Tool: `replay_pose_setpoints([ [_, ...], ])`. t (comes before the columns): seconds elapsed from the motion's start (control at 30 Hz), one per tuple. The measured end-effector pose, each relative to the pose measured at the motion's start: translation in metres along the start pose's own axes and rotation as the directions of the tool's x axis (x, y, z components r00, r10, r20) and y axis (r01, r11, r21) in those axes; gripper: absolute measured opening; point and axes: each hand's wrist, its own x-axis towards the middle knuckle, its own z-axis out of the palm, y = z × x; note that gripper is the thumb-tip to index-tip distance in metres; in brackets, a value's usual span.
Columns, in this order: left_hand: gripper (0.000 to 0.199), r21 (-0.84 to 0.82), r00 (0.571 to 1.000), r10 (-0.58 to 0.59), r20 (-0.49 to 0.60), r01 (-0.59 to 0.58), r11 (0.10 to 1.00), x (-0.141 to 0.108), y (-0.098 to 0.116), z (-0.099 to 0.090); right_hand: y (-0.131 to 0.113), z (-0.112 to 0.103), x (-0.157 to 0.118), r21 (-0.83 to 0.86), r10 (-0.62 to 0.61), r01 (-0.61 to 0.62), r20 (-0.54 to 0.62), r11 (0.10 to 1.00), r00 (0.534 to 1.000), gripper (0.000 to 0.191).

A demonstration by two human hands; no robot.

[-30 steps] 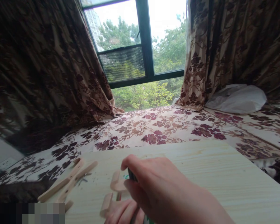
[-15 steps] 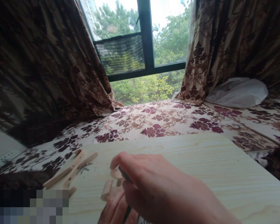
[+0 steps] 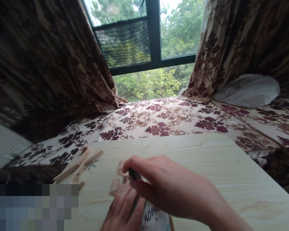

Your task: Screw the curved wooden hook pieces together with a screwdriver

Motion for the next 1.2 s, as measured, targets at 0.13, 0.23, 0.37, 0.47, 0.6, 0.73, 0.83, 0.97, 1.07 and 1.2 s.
replay_pose_setpoints([
  [0.13, 0.048, -0.102, 0.983, -0.16, -0.091, 0.151, 0.983, 0.004, 0.012, 0.008, -0.001, 0.001, 0.006, -0.044, 0.112, -0.112, -0.002, 0.993, 0.994, 0.005],
  [0.23, 0.048, -0.216, 0.924, -0.327, -0.198, 0.284, 0.934, 0.008, 0.026, 0.016, -0.001, 0.004, 0.01, -0.074, 0.121, -0.122, -0.022, 0.99, 0.992, 0.004],
  [0.37, 0.054, -0.264, 0.897, -0.385, -0.216, 0.326, 0.908, 0.01, 0.034, 0.02, 0.002, 0.01, 0.009, -0.085, 0.14, -0.143, -0.038, 0.986, 0.989, 0.004],
  [0.47, 0.044, -0.24, 0.909, -0.371, -0.187, 0.324, 0.915, 0.005, 0.031, 0.02, 0.006, 0.01, 0.005, -0.05, 0.17, -0.174, -0.085, 0.983, 0.982, 0.005],
  [0.6, 0.041, -0.155, 0.941, -0.305, -0.15, 0.282, 0.947, -0.001, 0.025, 0.022, 0.004, 0.002, 0.001, -0.046, 0.187, -0.189, -0.056, 0.981, 0.981, 0.005],
  [0.73, 0.039, -0.131, 0.938, -0.276, -0.208, 0.253, 0.959, 0.0, 0.024, 0.023, -0.01, -0.008, 0.006, -0.196, 0.112, -0.092, 0.097, 0.976, 0.989, 0.005],
  [0.83, 0.039, -0.168, 0.924, -0.302, -0.233, 0.267, 0.949, 0.006, 0.027, 0.023, -0.015, -0.01, 0.014, -0.284, 0.059, -0.008, 0.171, 0.959, 0.983, 0.005],
  [0.97, 0.051, -0.287, 0.873, -0.405, -0.272, 0.328, 0.9, 0.015, 0.034, 0.023, -0.016, -0.011, 0.023, -0.391, 0.077, -0.01, 0.155, 0.92, 0.985, 0.007],
  [1.07, 0.049, -0.305, 0.868, -0.413, -0.276, 0.328, 0.894, 0.016, 0.035, 0.022, -0.021, -0.015, 0.026, -0.445, 0.033, 0.053, 0.183, 0.894, 0.983, 0.005],
  [1.2, 0.053, -0.238, 0.926, -0.324, -0.192, 0.276, 0.931, 0.012, 0.029, 0.015, -0.031, -0.02, 0.028, -0.509, -0.035, 0.173, 0.27, 0.843, 0.962, 0.003],
])
